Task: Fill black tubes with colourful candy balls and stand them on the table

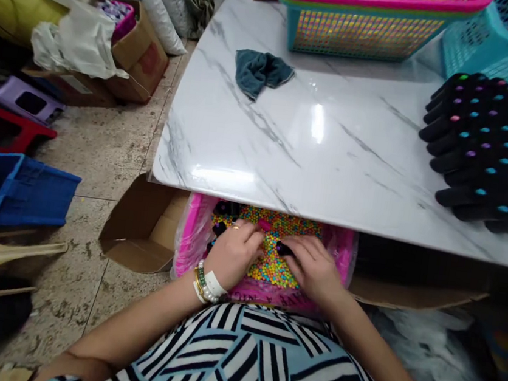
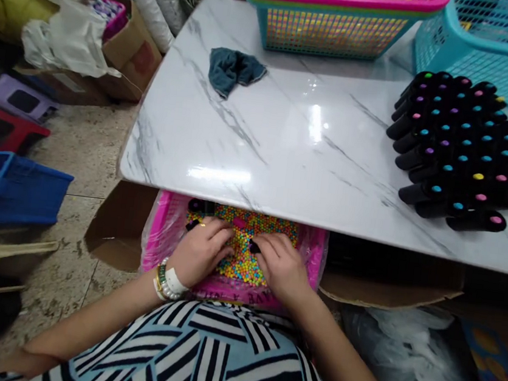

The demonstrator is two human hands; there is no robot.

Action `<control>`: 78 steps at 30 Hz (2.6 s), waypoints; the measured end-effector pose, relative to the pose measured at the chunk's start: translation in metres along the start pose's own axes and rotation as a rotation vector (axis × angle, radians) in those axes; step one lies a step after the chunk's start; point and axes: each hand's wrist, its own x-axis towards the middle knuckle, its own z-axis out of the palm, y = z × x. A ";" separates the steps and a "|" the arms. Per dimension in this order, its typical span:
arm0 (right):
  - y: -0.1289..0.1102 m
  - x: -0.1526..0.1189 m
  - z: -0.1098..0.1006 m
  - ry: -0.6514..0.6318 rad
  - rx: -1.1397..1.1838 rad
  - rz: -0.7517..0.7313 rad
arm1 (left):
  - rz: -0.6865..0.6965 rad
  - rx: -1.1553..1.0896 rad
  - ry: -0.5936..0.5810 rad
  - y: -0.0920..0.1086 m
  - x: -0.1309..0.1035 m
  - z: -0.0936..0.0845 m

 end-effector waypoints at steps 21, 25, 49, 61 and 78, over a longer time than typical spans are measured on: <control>0.008 -0.020 -0.019 0.048 0.325 0.082 | -0.014 0.239 -0.172 -0.022 0.000 -0.013; 0.011 -0.020 -0.008 -0.038 0.041 -0.022 | 0.001 0.183 -0.139 -0.016 0.000 -0.018; 0.031 -0.065 -0.111 0.731 0.215 0.407 | 0.121 -0.032 -0.203 -0.034 -0.024 0.001; 0.137 -0.062 -0.204 0.998 -0.381 0.723 | 0.161 -0.113 -0.027 -0.027 -0.003 0.015; -0.022 -0.005 -0.002 0.048 0.449 0.204 | -0.181 -0.611 -0.150 0.017 0.002 0.001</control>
